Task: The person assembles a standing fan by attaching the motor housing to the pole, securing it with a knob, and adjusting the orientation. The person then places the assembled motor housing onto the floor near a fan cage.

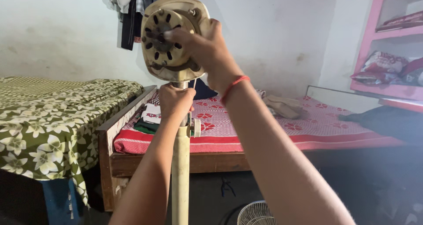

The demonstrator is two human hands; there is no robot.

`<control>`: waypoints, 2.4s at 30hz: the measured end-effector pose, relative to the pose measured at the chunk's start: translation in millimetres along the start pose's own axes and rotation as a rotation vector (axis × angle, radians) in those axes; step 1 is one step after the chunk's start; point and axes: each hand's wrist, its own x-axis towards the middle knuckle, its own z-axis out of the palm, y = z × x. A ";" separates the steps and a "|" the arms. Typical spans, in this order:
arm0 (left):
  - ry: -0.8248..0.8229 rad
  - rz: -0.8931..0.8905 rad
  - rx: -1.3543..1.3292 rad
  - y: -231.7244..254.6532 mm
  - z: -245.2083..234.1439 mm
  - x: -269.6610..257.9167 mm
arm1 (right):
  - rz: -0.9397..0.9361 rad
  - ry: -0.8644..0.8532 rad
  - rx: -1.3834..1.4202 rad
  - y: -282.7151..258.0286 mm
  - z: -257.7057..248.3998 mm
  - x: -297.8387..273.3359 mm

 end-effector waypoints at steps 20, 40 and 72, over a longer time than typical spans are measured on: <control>0.060 -0.017 0.170 -30.9 7.7 14.9 | -0.546 0.600 -1.354 20.8 63.8 18.1; -0.301 -0.174 -0.273 -2.6 -4.0 8.3 | -0.695 0.597 -1.406 15.7 52.0 27.8; -0.418 -0.078 -0.266 -8.6 -9.0 8.4 | -0.877 0.313 -0.678 37.2 -19.5 32.1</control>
